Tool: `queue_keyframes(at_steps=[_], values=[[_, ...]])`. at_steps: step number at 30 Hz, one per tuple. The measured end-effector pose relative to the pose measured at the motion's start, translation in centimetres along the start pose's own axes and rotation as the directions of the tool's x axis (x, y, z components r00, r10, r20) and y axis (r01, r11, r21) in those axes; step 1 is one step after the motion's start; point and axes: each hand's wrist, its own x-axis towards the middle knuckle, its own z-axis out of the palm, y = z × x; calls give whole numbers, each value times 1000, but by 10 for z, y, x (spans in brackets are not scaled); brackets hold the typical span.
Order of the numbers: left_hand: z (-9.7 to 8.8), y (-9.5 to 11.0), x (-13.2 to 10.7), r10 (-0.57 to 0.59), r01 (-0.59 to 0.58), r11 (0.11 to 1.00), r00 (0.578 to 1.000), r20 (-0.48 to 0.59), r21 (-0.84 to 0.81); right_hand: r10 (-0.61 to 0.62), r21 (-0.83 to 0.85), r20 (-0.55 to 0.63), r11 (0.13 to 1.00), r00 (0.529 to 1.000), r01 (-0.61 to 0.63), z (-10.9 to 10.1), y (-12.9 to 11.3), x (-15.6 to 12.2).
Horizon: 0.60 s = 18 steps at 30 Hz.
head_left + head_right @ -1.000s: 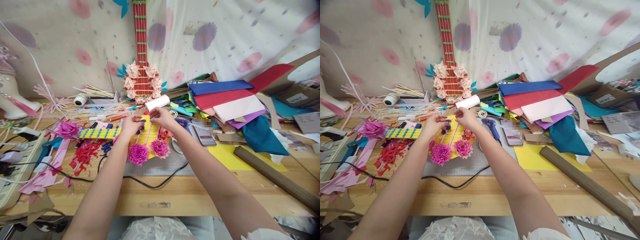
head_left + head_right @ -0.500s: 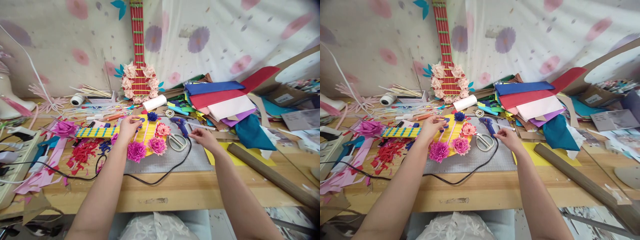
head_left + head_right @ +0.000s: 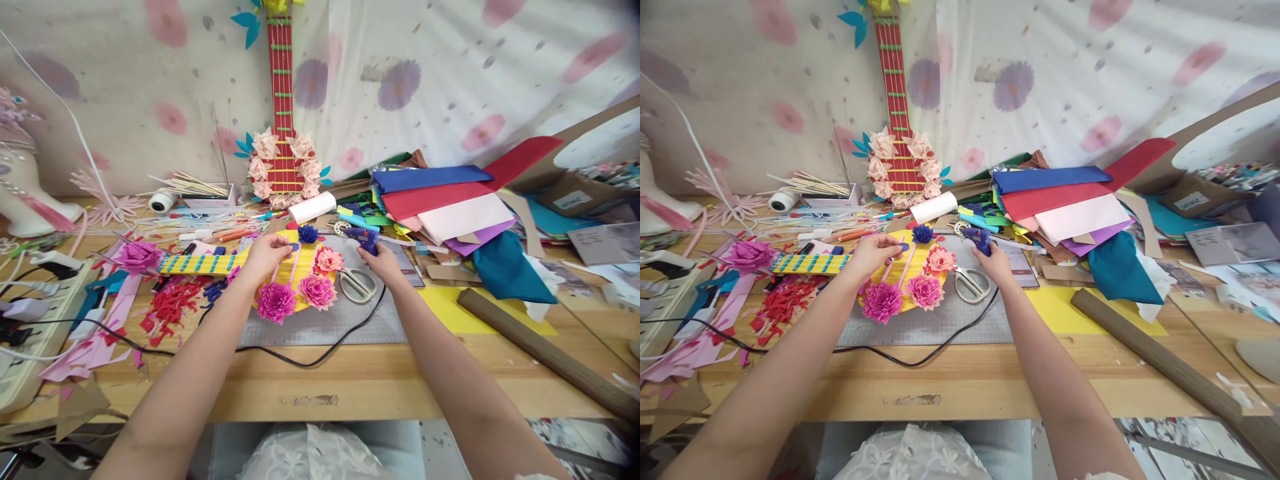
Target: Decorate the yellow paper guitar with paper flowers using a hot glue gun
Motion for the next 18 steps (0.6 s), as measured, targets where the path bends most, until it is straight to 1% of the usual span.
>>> queue_keyframes(at_steps=[1, 3, 5, 7, 9, 13, 18], values=[[-1, 1, 1, -3, 3, 1000, 1000, 11, 15, -16, 93, 16, 996, 1000, 15, -4, -6, -1], [-3, 5, 4, -6, 4, 999, 1000, 29, 43, -94, 246, 78, 967, 992, 72, -14, -21, -6], [-5, 7, 6, 1, -3, 998, 999, 36, 63, -192, 286, 187, 949, 963, 134, -24, -39, -12], [-6, 7, 7, 10, -13, 997, 999, 35, 82, -244, 251, 293, 953, 924, 172, -30, -56, -19], [-7, 5, 8, 20, -24, 994, 999, 44, 107, -266, 211, 347, 957, 900, 201, -32, -70, -24], [-7, -2, 12, 35, -41, 986, 999, 41, 160, -305, 149, 349, 952, 886, 269, -24, -83, -28], [-10, -7, 15, 68, -74, 982, 997, 36, 174, -294, 77, 365, 955, 883, 286, -14, -84, -24]])
